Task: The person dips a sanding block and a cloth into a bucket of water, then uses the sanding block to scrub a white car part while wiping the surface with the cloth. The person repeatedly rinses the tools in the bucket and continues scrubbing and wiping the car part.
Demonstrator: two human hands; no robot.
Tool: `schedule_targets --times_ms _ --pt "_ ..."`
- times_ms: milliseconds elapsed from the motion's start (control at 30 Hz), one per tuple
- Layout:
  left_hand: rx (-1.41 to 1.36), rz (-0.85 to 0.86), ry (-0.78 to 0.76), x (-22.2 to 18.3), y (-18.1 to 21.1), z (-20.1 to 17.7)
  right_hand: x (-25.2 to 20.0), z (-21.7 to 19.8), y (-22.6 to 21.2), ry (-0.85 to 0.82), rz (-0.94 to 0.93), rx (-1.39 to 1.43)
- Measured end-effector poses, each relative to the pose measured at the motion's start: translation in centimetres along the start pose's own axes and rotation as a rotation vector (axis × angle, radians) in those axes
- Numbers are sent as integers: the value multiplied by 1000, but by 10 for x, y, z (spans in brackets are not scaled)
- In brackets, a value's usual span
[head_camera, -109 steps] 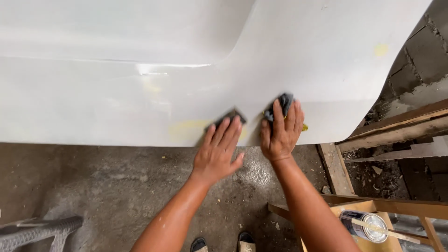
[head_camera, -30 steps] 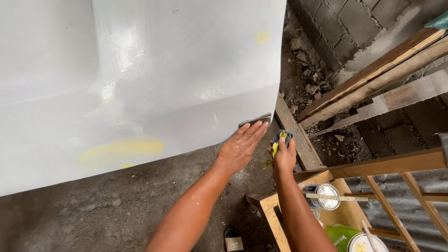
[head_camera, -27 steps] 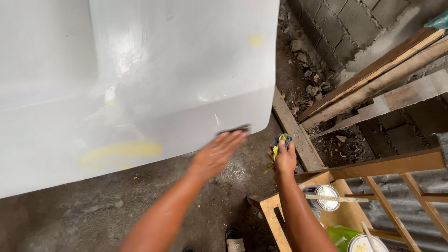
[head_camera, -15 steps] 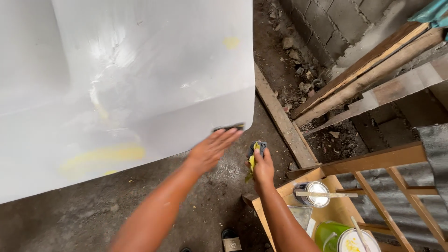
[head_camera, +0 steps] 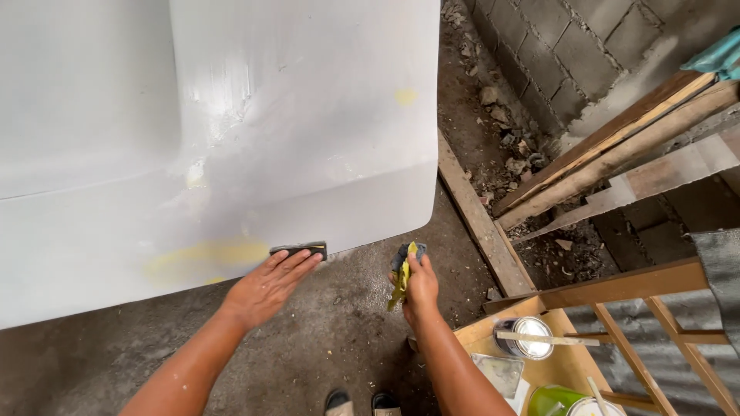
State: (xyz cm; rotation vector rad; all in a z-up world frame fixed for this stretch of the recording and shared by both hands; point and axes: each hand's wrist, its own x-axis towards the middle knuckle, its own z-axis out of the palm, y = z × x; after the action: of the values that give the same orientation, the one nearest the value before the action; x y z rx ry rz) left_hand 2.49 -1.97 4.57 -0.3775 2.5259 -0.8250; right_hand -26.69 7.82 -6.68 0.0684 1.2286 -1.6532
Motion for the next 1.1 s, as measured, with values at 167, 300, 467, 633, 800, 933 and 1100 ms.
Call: schedule_targets --times_ms 167,300,467,633,800,933,1100 --pt "33 46 135 97 22 -38 3 -2 14 12 14 85" --pt "197 87 176 170 35 -88 -5 6 26 58 23 197" --pt "116 110 205 131 14 -76 2 1 20 140 15 206" --pt "319 208 111 12 -23 -12 -13 22 26 218 49 223" --pt "-1 71 214 -47 -28 28 -18 46 15 166 4 219" --pt "9 71 225 -14 -21 6 -18 48 -2 190 -8 247" --pt "188 169 213 75 -5 -41 -1 29 -14 192 -51 267"
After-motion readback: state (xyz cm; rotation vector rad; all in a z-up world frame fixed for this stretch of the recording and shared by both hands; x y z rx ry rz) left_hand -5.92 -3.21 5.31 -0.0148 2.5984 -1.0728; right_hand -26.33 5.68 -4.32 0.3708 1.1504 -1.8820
